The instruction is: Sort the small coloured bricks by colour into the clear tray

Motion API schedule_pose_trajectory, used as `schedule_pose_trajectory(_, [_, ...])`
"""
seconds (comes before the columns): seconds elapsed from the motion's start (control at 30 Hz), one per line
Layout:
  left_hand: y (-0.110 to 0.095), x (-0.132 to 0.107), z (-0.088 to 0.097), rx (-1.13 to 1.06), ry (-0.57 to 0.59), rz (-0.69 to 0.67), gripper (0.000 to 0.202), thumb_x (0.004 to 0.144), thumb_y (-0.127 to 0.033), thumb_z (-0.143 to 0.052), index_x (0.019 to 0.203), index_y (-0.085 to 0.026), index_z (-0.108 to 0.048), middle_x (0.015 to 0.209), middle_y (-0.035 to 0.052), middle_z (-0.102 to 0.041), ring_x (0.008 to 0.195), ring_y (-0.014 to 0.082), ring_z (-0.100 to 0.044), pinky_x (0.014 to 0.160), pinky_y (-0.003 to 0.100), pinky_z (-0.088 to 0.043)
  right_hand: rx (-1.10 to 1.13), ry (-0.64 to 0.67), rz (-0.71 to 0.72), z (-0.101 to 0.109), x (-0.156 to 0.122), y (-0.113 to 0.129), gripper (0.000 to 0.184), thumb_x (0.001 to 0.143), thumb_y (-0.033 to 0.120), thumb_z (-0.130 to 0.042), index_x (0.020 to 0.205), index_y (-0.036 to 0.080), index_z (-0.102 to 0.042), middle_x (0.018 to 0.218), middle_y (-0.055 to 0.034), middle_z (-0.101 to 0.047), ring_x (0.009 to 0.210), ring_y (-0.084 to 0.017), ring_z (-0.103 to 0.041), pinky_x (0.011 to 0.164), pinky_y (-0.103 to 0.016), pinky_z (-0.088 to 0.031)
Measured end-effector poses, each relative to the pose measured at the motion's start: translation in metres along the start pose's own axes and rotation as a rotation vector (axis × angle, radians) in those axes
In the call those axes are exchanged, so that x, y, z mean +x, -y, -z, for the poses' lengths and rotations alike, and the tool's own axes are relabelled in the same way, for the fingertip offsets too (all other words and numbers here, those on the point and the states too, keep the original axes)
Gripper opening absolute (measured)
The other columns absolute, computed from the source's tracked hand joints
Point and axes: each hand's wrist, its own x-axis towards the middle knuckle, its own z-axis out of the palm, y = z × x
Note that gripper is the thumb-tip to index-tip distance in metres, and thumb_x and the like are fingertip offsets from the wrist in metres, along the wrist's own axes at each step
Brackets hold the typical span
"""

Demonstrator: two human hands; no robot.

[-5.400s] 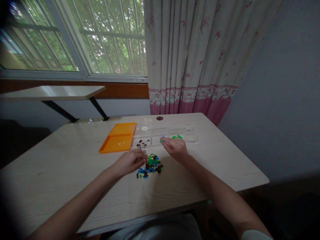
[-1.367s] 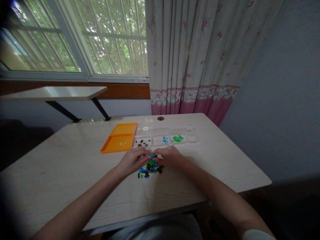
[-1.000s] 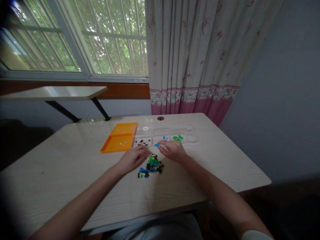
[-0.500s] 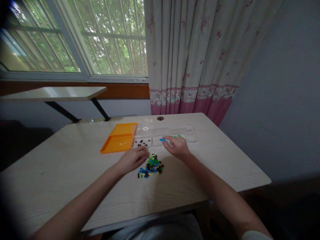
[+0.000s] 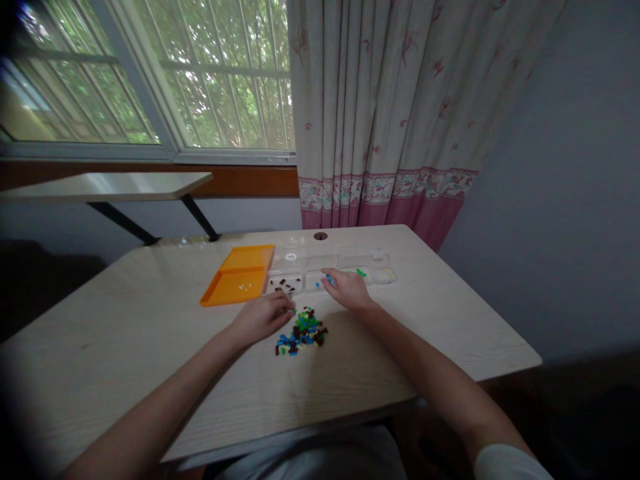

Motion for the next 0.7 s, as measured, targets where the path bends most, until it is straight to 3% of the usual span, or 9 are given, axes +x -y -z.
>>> schedule_pose_trajectory(0.13, [0.001,0.001,-0.002,-0.016,-0.006,-0.011,0.022,0.085,-0.028,-0.041,0.092,-0.021,-0.060,0.088,0.0026,-0.058,0.079,0.0147,-0.058,0.066,0.023,-0.044,0.014,0.036,0.052,-0.003,-0.006,0.005,0.026,0.082,0.035,-0.046,0.096,0.024,-0.065,0.063,0.0012,-0.066,0.054,-0.010,-0.056,0.054,-0.019,-0.035])
schedule_pose_trajectory(0.4, [-0.008,0.000,-0.001,-0.100,-0.138,-0.039,0.020,0.086,-0.028,-0.041,0.090,-0.020,-0.059,0.089,0.0027,-0.058,0.081,0.0141,-0.057,0.069,0.024,-0.044,0.067,-0.009,0.365,-0.015,-0.025,0.028,0.017,0.078,0.034,-0.054,0.082,0.024,-0.067,0.066,0.0005,-0.069,0.055,-0.011,-0.059,0.053,-0.019,-0.036])
schedule_pose_trajectory(0.7, [-0.011,0.002,-0.004,-0.191,-0.205,-0.087,0.017,0.084,-0.027,-0.045,0.090,-0.019,-0.058,0.087,0.0027,-0.058,0.080,0.0136,-0.055,0.068,0.023,-0.043,0.097,-0.089,0.390,-0.017,-0.026,0.028,0.015,0.078,0.033,-0.055,0.079,0.023,-0.067,0.054,0.0017,-0.064,0.048,-0.009,-0.055,0.049,-0.019,-0.034])
